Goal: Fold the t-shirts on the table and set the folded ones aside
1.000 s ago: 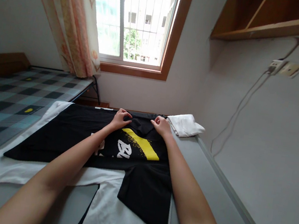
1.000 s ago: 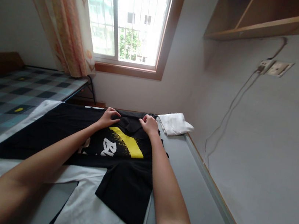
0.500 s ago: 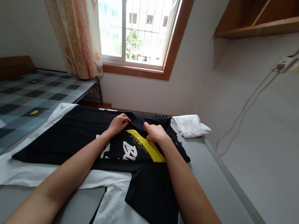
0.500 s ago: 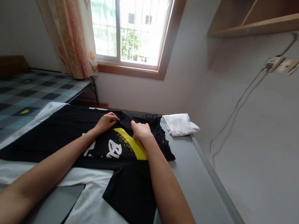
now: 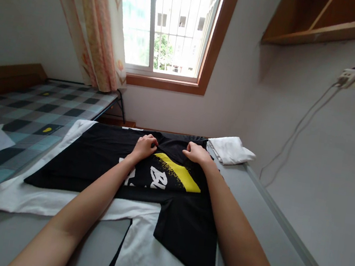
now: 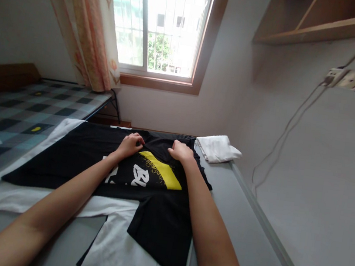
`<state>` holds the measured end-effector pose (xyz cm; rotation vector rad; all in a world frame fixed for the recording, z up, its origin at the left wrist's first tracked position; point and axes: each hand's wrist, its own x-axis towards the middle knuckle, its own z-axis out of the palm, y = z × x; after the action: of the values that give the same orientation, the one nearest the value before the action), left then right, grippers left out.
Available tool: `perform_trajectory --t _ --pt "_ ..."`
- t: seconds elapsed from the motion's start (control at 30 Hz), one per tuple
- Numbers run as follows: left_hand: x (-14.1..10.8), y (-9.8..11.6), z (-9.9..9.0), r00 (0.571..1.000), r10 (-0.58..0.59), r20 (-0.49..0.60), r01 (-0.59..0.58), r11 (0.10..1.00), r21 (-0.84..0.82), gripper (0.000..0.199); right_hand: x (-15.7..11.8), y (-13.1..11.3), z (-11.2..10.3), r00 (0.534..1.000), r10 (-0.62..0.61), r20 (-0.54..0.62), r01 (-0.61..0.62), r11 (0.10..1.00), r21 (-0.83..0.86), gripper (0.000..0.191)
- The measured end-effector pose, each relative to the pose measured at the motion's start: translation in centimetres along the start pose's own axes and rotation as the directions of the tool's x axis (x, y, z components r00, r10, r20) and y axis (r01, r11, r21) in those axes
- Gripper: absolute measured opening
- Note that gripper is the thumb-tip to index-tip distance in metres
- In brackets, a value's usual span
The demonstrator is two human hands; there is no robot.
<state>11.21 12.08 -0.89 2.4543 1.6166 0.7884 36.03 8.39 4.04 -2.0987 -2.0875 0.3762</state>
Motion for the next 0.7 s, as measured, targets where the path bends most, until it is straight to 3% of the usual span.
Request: perform_trajectory --t 0.1,0.2,0.3,0.4,0.53,0.6,0.7 --pt "0.0 0.1 0.2 0.999 0.045 -0.029 -0.044 0.999 0.006 0.018 1.1 2.3 0.4 0.963 0.163 -0.212 -0.154 0.986 0.058 0.032" --pt "-0.1 0.8 0.4 0.991 0.127 -0.043 -0.127 0.992 -0.007 0.032 2.4 4.1 1.3 0.963 0.109 -0.246 -0.051 0.972 0.231 0.036" --pt "-0.3 1.5 0.5 0.979 0.200 0.047 -0.199 0.980 -0.021 0.033 3.4 5.1 2.2 0.964 0.063 -0.259 0.029 0.942 0.336 0.041" --pt "-0.4 1.9 0.5 0.964 0.233 0.126 -0.230 0.972 -0.039 0.025 3.6 5.1 2.9 0.956 0.082 -0.281 0.003 0.957 0.291 0.049" --pt "-0.4 1.8 0.5 0.966 0.228 0.122 -0.221 0.973 -0.066 0.024 2.7 4.1 3.2 0.926 0.145 -0.349 -0.101 0.985 0.140 0.053" --pt "-0.4 1.7 0.6 0.967 0.229 0.116 -0.222 0.973 -0.071 0.024 2.2 3.4 3.0 0.899 0.086 -0.430 -0.067 0.996 0.059 0.049" --pt "-0.3 1.5 0.8 0.965 0.243 0.103 -0.236 0.969 -0.076 0.025 1.7 2.2 2.7 0.896 -0.197 -0.398 0.191 0.980 -0.057 0.043"
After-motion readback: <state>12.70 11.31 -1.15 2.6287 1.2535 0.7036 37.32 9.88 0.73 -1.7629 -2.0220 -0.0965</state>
